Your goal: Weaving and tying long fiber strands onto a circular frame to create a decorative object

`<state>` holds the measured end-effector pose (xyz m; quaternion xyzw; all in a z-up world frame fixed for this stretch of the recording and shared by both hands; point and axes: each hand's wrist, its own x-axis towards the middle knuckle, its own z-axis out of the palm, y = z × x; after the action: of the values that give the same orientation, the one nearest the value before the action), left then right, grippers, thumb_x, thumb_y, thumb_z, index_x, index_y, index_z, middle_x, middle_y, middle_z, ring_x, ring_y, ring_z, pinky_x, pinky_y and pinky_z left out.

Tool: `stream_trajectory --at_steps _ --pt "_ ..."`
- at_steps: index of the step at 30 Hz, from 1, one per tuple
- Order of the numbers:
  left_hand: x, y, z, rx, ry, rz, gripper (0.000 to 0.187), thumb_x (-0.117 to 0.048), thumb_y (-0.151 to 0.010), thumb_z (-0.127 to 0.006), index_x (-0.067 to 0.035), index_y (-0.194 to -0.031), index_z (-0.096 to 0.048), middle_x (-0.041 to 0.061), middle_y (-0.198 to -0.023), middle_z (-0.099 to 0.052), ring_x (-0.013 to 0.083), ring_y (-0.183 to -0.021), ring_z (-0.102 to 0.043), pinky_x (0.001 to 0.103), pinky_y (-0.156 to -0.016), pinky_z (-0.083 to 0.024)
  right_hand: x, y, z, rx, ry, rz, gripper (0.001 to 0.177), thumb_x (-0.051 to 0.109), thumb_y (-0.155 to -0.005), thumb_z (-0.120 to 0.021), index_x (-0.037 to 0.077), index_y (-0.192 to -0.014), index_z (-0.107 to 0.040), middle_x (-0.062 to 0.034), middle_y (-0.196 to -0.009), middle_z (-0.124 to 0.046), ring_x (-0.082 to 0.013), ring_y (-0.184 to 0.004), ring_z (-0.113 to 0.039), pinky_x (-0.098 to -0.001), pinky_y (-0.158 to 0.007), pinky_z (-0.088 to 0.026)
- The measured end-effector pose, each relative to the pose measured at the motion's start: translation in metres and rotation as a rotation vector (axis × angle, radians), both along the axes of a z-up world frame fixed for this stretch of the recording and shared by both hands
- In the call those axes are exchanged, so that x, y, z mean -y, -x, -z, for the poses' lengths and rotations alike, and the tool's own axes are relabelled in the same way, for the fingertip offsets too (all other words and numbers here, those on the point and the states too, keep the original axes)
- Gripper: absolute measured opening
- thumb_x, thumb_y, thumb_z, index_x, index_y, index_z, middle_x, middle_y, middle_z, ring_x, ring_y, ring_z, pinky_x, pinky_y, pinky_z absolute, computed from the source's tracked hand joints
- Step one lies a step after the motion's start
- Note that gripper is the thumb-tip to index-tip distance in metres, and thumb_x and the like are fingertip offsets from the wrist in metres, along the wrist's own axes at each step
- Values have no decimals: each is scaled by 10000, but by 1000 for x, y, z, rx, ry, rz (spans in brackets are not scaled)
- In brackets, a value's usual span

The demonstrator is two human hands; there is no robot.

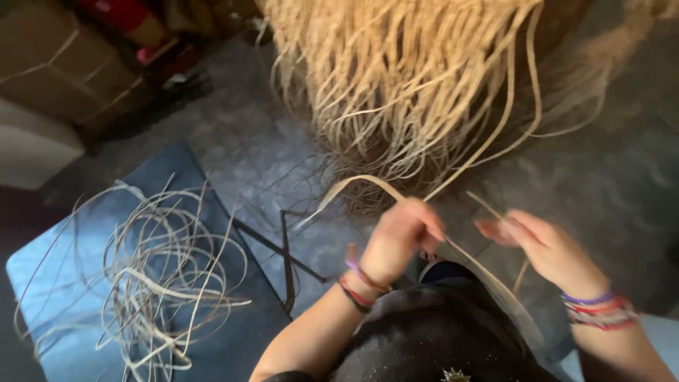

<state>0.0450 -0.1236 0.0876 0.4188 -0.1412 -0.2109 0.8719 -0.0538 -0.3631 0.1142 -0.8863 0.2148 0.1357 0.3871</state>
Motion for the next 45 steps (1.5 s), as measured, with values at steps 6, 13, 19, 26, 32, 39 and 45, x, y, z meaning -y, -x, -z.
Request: stream_trajectory --at_steps 6,13,19,26,32,39,45 --pt "75 62 71 563 -572 517 382 -327 -1152 -460 -106 -876 -602 17 -620 -679 225 -613 -692 326 -649 -567 -45 -14 -15 443 -444 0 295 182 -1068 -478 46 -848 -619 -139 -899 -847 -173 -737 -712 -338 -702 -598" --pt "79 2 8 -314 171 383 232 -262 -1025 -548 -40 -1093 -538 117 -959 -584 162 -623 -591 261 -583 -487 63 46 5 125 -474 -96 387 251 -1070 -420 45 -920 -711 -52 -675 -625 -158 -589 -593 -294 -660 -522" --pt "150 50 52 670 -469 783 369 -302 -1091 -351 -142 -910 -630 11 -811 -614 131 -631 -576 285 -687 -484 74 20 -13 227 -530 73 328 264 -1074 -421 32 -928 -600 -101 -1040 -633 -196 -811 -609 -323 -787 -504" --pt "171 23 29 -331 199 571 536 -62 -940 -633 5 -1442 -460 180 -1411 -590 239 -778 -713 304 -668 -605 130 55 -9 165 -146 78 427 320 -1116 -379 96 -765 -473 -28 -646 -500 -170 -576 -443 -295 -680 -402" --pt "192 38 21 148 -87 542 466 -336 -1145 -428 -39 -915 -704 100 -972 -651 176 -724 -651 275 -698 -570 151 47 10 179 -285 210 326 231 -1066 -469 40 -981 -719 -90 -872 -844 -198 -741 -828 -291 -773 -640" --pt "218 71 46 271 -696 813 231 -328 -1024 -571 -161 -1145 -674 51 -714 -691 126 -649 -662 251 -711 -523 128 25 -7 285 -712 134 327 274 -1101 -396 95 -828 -419 -78 -695 -495 -117 -514 -241 -260 -487 -228" --pt "208 34 30 -448 261 449 317 -351 -1089 -503 -71 -1208 -594 105 -1175 -702 108 -597 -461 198 -523 -354 168 74 15 140 -569 78 428 268 -1107 -379 75 -730 -438 -117 -627 -609 -171 -526 -396 -310 -553 -361"
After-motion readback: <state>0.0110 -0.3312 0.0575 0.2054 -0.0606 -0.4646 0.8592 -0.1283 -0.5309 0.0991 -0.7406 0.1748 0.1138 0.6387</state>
